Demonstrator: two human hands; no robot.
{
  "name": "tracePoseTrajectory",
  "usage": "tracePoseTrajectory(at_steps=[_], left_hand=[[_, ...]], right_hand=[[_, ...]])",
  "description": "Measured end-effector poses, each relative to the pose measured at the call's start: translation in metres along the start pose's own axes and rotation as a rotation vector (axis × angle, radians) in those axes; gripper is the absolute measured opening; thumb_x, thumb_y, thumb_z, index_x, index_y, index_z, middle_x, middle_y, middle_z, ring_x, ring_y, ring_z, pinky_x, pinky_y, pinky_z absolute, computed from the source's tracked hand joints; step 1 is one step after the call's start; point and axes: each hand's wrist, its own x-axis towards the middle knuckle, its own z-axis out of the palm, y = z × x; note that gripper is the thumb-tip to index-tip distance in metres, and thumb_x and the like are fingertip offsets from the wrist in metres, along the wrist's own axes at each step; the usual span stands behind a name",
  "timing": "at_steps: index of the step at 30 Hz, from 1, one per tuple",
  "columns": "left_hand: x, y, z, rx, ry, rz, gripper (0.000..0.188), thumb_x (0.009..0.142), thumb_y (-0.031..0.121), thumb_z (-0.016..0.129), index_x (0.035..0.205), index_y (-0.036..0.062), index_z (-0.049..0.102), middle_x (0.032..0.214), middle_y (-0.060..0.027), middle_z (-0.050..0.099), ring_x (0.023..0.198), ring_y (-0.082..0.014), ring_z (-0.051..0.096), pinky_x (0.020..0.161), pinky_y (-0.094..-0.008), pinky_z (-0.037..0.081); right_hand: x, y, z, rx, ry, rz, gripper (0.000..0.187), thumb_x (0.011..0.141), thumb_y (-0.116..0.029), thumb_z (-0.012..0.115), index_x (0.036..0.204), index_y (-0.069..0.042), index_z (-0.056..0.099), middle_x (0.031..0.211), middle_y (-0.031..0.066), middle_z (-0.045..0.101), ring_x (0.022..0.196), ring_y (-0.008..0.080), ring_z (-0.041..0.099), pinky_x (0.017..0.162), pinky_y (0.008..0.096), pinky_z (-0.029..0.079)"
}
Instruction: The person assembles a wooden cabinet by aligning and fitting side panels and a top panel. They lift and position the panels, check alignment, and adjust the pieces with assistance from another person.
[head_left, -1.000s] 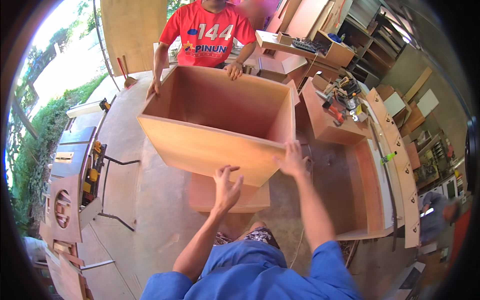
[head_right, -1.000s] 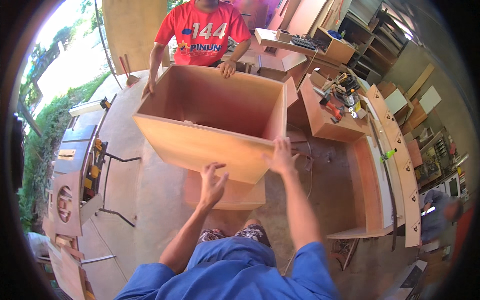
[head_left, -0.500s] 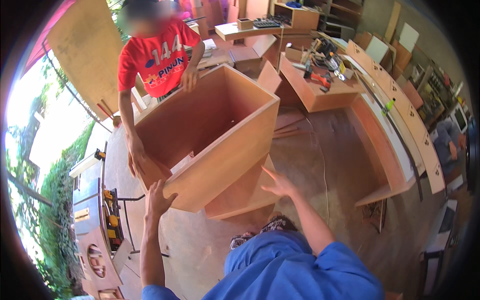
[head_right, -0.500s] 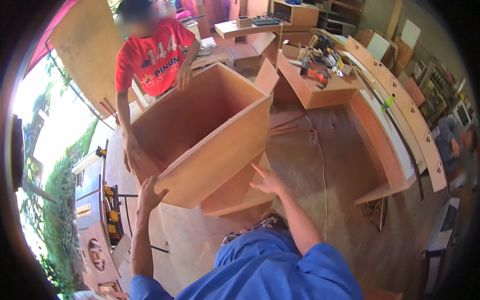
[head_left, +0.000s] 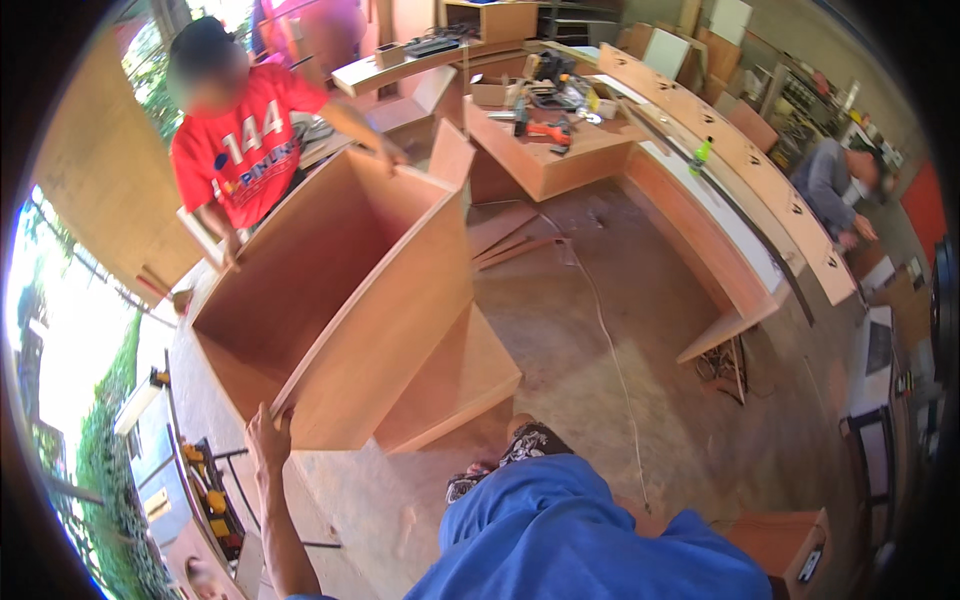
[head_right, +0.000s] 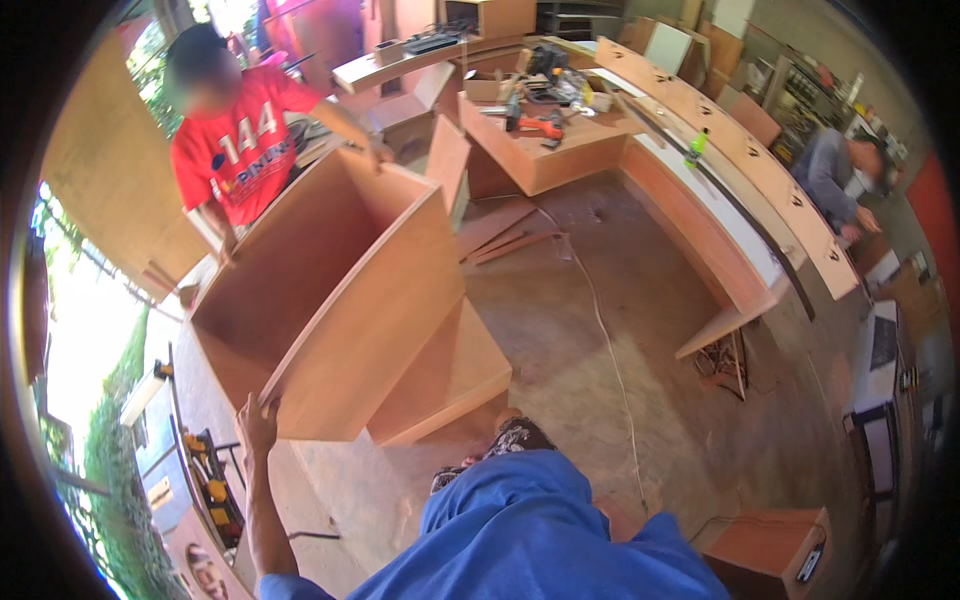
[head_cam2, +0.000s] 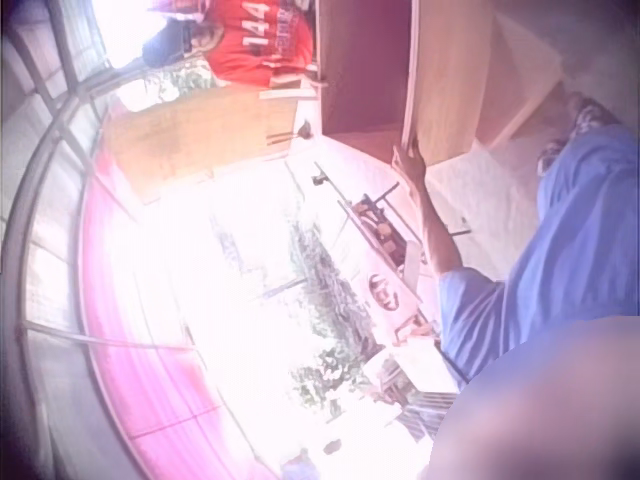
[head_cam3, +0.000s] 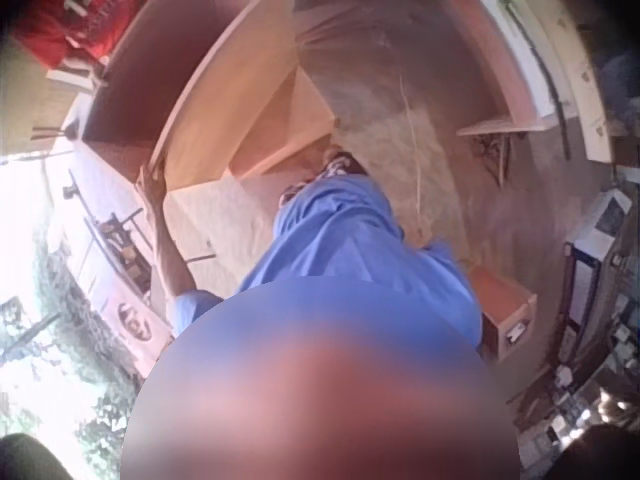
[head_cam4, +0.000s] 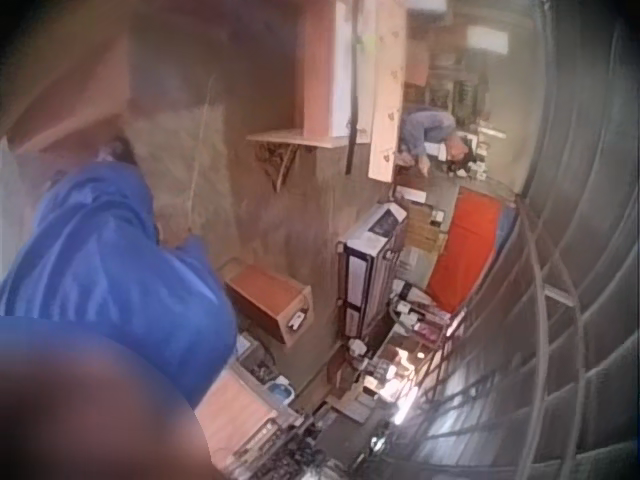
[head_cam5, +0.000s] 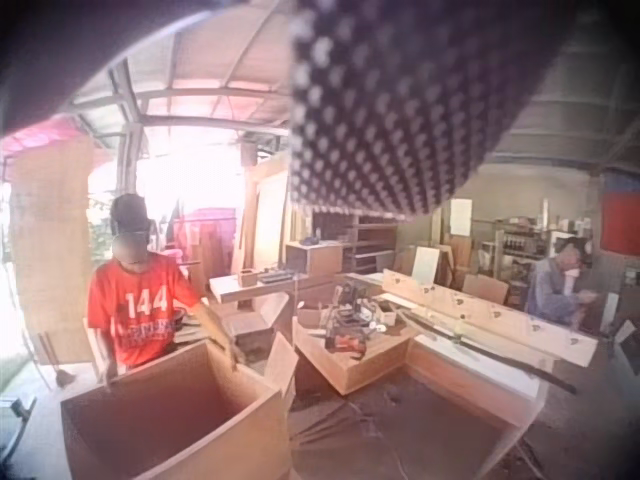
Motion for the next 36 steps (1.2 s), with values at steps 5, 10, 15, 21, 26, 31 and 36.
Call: tracePoseTrajectory(at_steps=[5, 10, 15, 21, 26, 31, 36], left_hand=[[0.002, 0.057, -0.001, -0.084, -0.158, -0.035, 0.033, 0.097, 0.028, 0.076, 0.1, -0.002, 0.063, 0.092, -0.0293, 0.074, 0.09, -0.0521, 0.072, 0.078, -0.0601, 0.055], [0.003, 0.186, 0.004, -0.036, -0.323, 0.007, 0.043, 0.092, 0.034, 0.071, 0.11, -0.0045, 0.063, 0.091, -0.0299, 0.075, 0.091, -0.0513, 0.074, 0.082, -0.0593, 0.058], [0.012, 0.285, -0.001, -0.174, -0.458, 0.028, 0.049, 0.089, 0.036, 0.074, 0.112, -0.0069, 0.063, 0.099, -0.0342, 0.073, 0.09, -0.0511, 0.074, 0.082, -0.0579, 0.059], [0.014, 0.278, -0.021, -0.206, -0.5, 0.535, 0.079, 0.081, 0.056, 0.086, 0.138, 0.0044, 0.063, 0.127, -0.02, 0.074, 0.118, -0.041, 0.07, 0.103, -0.0533, 0.052], [0.01, 0.21, -0.034, 0.069, -0.664, 0.121, 0.061, 0.081, 0.051, 0.09, 0.118, 0.0078, 0.069, 0.112, -0.0168, 0.078, 0.109, -0.0365, 0.074, 0.096, -0.053, 0.053], [-0.014, 0.198, -0.008, -0.095, -0.357, 0.112, 0.048, 0.078, 0.042, 0.095, 0.088, 0.0051, 0.067, 0.082, -0.0178, 0.076, 0.076, -0.0409, 0.074, 0.069, -0.0517, 0.058], [-0.014, 0.199, -0.005, -0.078, -0.337, 0.103, 0.047, 0.075, 0.043, 0.096, 0.087, 0.0054, 0.069, 0.082, -0.0177, 0.077, 0.075, -0.0398, 0.074, 0.069, -0.0509, 0.058]], right_hand=[[0.003, -0.035, 0.01, 0.089, 0.018, -0.235, 0.032, 0.101, -0.032, 0.069, 0.116, -0.007, 0.081, 0.094, 0.0098, 0.078, 0.085, 0.0261, 0.072, 0.077, 0.0396, 0.056], [0.009, -0.089, -0.032, 0.021, 0.272, -0.527, 0.03, 0.1, -0.031, 0.07, 0.114, -0.006, 0.081, 0.087, 0.0069, 0.078, 0.078, 0.0207, 0.07, 0.072, 0.0367, 0.056], [0.012, -0.128, -0.053, 0.259, 0.363, -0.313, 0.016, 0.102, -0.022, 0.068, 0.108, -0.01, 0.077, 0.088, -0.0007, 0.072, 0.084, 0.017, 0.068, 0.073, 0.0351, 0.055], [0.02, -0.106, -0.027, 0.107, -0.13, -0.299, 0.021, 0.102, -0.023, 0.069, 0.106, -0.007, 0.081, 0.082, 0.0009, 0.074, 0.071, 0.0134, 0.065, 0.062, 0.0323, 0.05], [0.026, -0.052, -0.026, 0.372, -0.058, -0.242, 0.02, 0.102, -0.02, 0.067, 0.106, -0.006, 0.08, 0.082, 0.0019, 0.072, 0.067, 0.0119, 0.063, 0.056, 0.0289, 0.046], [0.022, -0.038, -0.049, 0.49, -0.047, 0.0, 0.017, 0.103, -0.018, 0.066, 0.098, -0.006, 0.077, 0.085, 0.006, 0.073, 0.07, 0.0168, 0.068, 0.059, 0.0295, 0.051], [0.027, -0.071, -0.05, 0.75, -0.028, -0.045, 0.017, 0.103, -0.017, 0.066, 0.096, -0.004, 0.075, 0.08, 0.0051, 0.071, 0.065, 0.0171, 0.065, 0.057, 0.033, 0.049]])
